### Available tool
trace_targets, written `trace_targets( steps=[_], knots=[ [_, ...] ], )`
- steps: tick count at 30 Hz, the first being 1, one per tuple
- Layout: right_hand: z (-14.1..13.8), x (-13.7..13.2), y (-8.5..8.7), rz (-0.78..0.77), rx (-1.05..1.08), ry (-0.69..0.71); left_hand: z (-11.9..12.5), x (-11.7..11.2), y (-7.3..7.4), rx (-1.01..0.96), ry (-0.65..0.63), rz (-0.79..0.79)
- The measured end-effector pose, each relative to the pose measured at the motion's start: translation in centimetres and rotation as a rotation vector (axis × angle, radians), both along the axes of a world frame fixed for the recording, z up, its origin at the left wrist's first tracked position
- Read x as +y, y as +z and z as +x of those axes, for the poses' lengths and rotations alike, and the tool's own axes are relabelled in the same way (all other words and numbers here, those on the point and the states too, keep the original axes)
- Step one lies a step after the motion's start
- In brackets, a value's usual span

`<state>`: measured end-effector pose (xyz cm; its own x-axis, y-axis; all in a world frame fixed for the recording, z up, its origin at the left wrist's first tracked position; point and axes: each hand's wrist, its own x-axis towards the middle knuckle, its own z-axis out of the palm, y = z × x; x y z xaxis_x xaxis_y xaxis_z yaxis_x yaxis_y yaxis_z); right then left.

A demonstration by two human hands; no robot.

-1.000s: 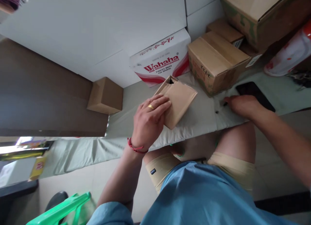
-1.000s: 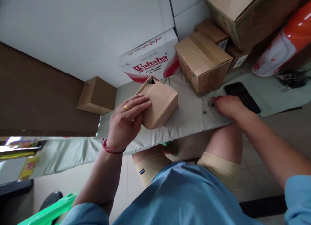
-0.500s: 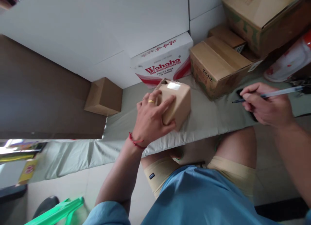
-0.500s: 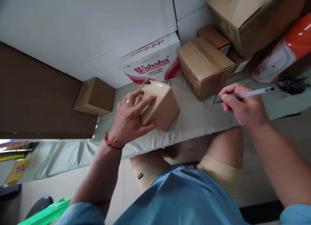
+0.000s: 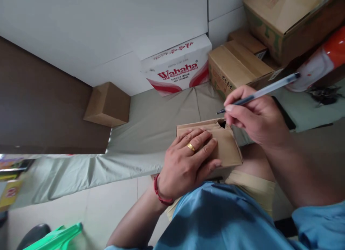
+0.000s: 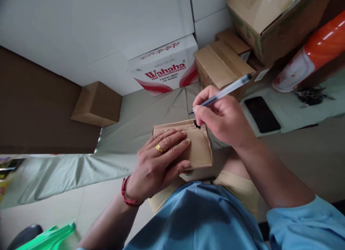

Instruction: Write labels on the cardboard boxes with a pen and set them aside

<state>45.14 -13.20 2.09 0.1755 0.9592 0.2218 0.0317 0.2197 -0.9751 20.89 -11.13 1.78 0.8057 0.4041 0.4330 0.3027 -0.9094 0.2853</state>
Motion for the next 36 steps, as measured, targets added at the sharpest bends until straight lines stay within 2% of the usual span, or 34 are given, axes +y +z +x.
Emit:
trace_targets(
  steps=[5,8,14,23,36],
  knots=[
    [-1.1,0.0,-0.1,0.006,-0.363,-0.165,0.1,-1.0,-0.9,0.081,0.052,0.046],
    [-1.3,-0.6,-0.5,0.034,-0.445,-0.251,0.1,-1.0,-1.0,0.081,0.051,0.033],
    [-1.7,-1.3,-1.3,0.083,-0.583,-0.326,0.1,-0.9,-1.3,0.034,0.068,0.012],
    [-1.9,-1.4,-1.0,0.135,-0.684,-0.319,0.1,-0.9,-1.4,0.007,0.055,0.003],
    [-1.8,-1.6,-0.6,0.149,-0.7,-0.261,-0.1,-1.0,-1.7,-0.006,0.041,-0.008]
  ],
)
